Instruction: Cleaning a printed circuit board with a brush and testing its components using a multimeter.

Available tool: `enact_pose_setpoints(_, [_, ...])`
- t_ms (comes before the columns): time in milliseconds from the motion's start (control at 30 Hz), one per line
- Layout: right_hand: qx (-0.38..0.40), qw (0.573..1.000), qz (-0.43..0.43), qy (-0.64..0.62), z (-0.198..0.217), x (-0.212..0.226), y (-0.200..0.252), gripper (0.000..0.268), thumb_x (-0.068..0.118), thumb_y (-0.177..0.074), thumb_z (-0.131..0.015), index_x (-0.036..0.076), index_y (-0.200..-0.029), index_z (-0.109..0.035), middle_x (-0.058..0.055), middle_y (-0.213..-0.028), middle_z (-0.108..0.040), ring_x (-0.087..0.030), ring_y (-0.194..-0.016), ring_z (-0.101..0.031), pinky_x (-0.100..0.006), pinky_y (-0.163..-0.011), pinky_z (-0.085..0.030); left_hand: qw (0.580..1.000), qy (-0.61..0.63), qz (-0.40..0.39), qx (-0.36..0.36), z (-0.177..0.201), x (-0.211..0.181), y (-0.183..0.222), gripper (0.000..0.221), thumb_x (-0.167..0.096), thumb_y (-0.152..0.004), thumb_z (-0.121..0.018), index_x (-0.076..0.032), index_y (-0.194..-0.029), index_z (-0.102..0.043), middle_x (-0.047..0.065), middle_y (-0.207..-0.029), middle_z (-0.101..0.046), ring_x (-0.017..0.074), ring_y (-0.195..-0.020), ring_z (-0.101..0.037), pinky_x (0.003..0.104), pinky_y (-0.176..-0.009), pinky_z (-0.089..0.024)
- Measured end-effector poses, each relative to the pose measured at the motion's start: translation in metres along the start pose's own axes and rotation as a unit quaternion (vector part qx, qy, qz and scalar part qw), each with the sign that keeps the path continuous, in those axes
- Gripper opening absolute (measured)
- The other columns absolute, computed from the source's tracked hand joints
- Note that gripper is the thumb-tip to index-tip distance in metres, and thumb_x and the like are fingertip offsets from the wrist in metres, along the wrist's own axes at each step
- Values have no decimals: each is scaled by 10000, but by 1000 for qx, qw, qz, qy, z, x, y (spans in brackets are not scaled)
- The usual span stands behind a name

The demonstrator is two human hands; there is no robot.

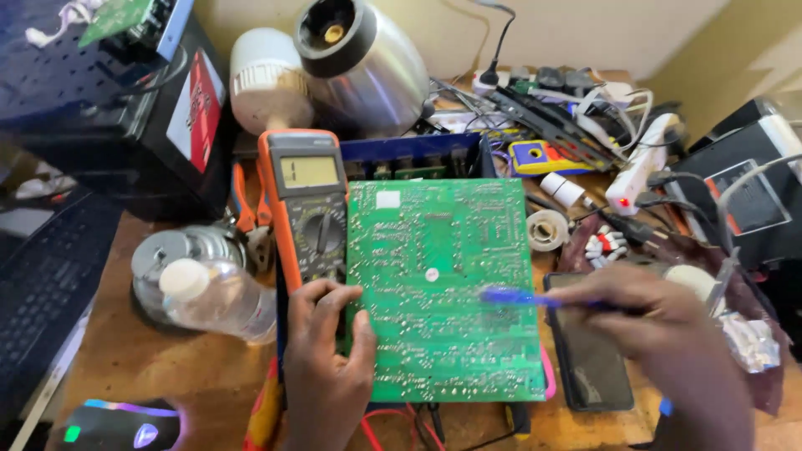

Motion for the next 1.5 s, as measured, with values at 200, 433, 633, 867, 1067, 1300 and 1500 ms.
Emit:
enact_pose_setpoints(200, [36, 991, 117, -54, -28, 20, -10, 262, -25, -724, -851, 69, -954, -934, -48, -920, -914, -128, -877, -803, -258, -802, -654, 1000, 11, 8, 0, 3, -3, -1, 221, -73, -977, -662, -52, -1192, -710, 131, -1219, -605, 288, -1153, -668, 389, -1049, -516])
enact_pose_setpoints(433, [21, 997, 66, -45, -21, 10, -11, 256, -11, -687, -874, 49, -924, -949, -65, -907, -940, -134, -854, -815, -262, -786, -609, 999, 31, 1, 15, 2, -7, -2, 215, -78, -994, -652, -51, -1201, -702, 122, -1216, -601, 279, -1170, -659, 384, -1068, -504])
enact_pose_setpoints(633, [-29, 994, -53, -95, -11, -9, -4, 262, -103, -734, -866, -35, -979, -931, -142, -1013, -920, -179, -948, -782, -269, -869, -559, 1000, 20, 14, 7, 2, -1, 0, 231, -82, -990, -661, -57, -1215, -710, 123, -1242, -599, 278, -1179, -659, 393, -1060, -511])
enact_pose_setpoints(867, [17, 999, 10, -36, -16, 0, 19, 238, 28, -688, -927, 67, -914, -989, -83, -851, -966, -148, -787, -837, -264, -737, -613, 1000, 22, 12, 14, 3, -3, -1, 218, -69, -991, -657, -49, -1203, -706, 123, -1221, -587, 277, -1169, -652, 386, -1066, -509])
enact_pose_setpoints(1067, [34, 998, 25, -39, -9, -7, 24, 226, -23, -716, -871, 18, -921, -957, -108, -797, -914, -199, -729, -781, -326, -656, -581, 999, 31, 12, 12, 3, -6, -3, 207, -63, -992, -653, -50, -1192, -704, 130, -1222, -582, 281, -1167, -656, 383, -1075, -504])
enact_pose_setpoints(1300, [132, 986, 103, 8, -46, 26, 42, 212, 99, -779, -872, 185, -930, -994, 34, -763, -911, -92, -708, -807, -247, -640, -559, 998, 44, 25, 25, 3, -5, -3, 203, -72, -995, -638, -57, -1189, -697, 114, -1219, -570, 266, -1154, -640, 381, -1030, -517])
enact_pose_setpoints(1500, [31, 999, -8, 33, -10, -7, 38, 245, 21, -691, -927, 56, -913, -1025, -62, -815, -970, -141, -740, -812, -267, -699, -575, 997, 70, 20, 17, 8, -6, -2, 200, -69, -991, -643, -47, -1177, -713, 99, -1216, -596, 251, -1146, -652, 369, -1030, -522])
Point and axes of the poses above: each hand's wrist, its own y-axis away from the middle knuckle, its own z-axis out of the back of the hand, x = y × z, the point moved 8 cm from there along -y, towards the middle knuckle
